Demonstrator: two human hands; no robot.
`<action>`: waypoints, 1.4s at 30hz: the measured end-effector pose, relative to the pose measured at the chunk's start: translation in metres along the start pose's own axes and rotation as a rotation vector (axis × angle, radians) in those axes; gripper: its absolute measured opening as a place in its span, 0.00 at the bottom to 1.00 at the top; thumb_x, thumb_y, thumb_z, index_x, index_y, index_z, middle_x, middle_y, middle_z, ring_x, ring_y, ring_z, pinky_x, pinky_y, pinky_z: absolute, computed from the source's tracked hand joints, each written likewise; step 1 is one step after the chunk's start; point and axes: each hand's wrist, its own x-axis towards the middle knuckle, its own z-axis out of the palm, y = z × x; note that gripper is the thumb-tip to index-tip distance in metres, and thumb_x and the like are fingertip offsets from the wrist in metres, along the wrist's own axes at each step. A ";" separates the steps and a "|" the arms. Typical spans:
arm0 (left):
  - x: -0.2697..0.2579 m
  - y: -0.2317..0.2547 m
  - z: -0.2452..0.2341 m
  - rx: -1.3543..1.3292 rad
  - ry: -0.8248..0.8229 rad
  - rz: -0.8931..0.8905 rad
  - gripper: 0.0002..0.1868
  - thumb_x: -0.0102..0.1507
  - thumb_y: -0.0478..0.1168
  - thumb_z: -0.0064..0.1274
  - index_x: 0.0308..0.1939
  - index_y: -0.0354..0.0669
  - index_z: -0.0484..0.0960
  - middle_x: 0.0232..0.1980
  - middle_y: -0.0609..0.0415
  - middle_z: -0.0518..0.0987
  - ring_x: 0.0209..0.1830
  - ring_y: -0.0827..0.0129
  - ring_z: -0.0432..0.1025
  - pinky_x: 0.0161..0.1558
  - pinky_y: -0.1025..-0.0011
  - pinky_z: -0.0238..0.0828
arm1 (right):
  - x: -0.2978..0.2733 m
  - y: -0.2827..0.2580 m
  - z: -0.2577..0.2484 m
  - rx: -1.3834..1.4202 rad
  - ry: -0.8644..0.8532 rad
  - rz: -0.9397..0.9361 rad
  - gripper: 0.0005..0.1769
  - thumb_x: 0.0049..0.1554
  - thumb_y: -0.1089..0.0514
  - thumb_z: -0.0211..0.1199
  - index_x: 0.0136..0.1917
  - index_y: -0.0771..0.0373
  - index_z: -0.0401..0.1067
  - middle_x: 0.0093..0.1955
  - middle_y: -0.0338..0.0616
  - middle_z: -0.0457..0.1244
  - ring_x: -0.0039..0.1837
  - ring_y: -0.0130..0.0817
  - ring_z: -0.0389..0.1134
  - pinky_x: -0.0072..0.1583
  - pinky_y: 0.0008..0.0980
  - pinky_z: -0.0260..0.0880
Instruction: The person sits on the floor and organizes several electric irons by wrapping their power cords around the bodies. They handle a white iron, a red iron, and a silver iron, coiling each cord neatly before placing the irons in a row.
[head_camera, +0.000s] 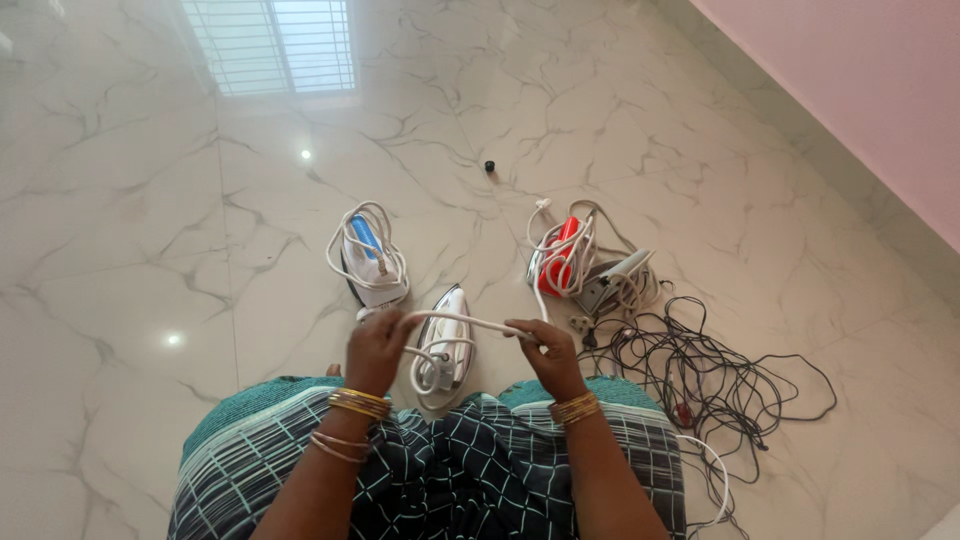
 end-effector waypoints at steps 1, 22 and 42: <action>0.004 -0.004 -0.010 -0.098 0.071 -0.071 0.17 0.64 0.52 0.55 0.35 0.42 0.85 0.20 0.55 0.74 0.18 0.72 0.64 0.22 0.70 0.58 | 0.001 0.003 -0.006 -0.007 0.016 -0.008 0.16 0.58 0.69 0.60 0.58 0.60 0.78 0.50 0.41 0.73 0.50 0.25 0.72 0.50 0.27 0.72; 0.019 -0.053 -0.061 -0.927 0.336 -0.288 0.17 0.72 0.50 0.51 0.33 0.46 0.76 0.26 0.59 0.72 0.25 0.74 0.68 0.40 0.68 0.76 | -0.013 0.049 -0.096 0.367 0.752 0.215 0.12 0.61 0.61 0.65 0.57 0.65 0.77 0.43 0.41 0.71 0.35 0.16 0.60 0.36 0.15 0.56; -0.020 0.014 0.022 0.091 -0.374 0.546 0.26 0.61 0.52 0.61 0.57 0.40 0.80 0.57 0.46 0.81 0.61 0.49 0.72 0.66 0.45 0.46 | -0.011 -0.030 0.043 0.047 -0.041 -0.073 0.13 0.56 0.60 0.70 0.55 0.60 0.81 0.42 0.39 0.70 0.39 0.22 0.68 0.40 0.23 0.67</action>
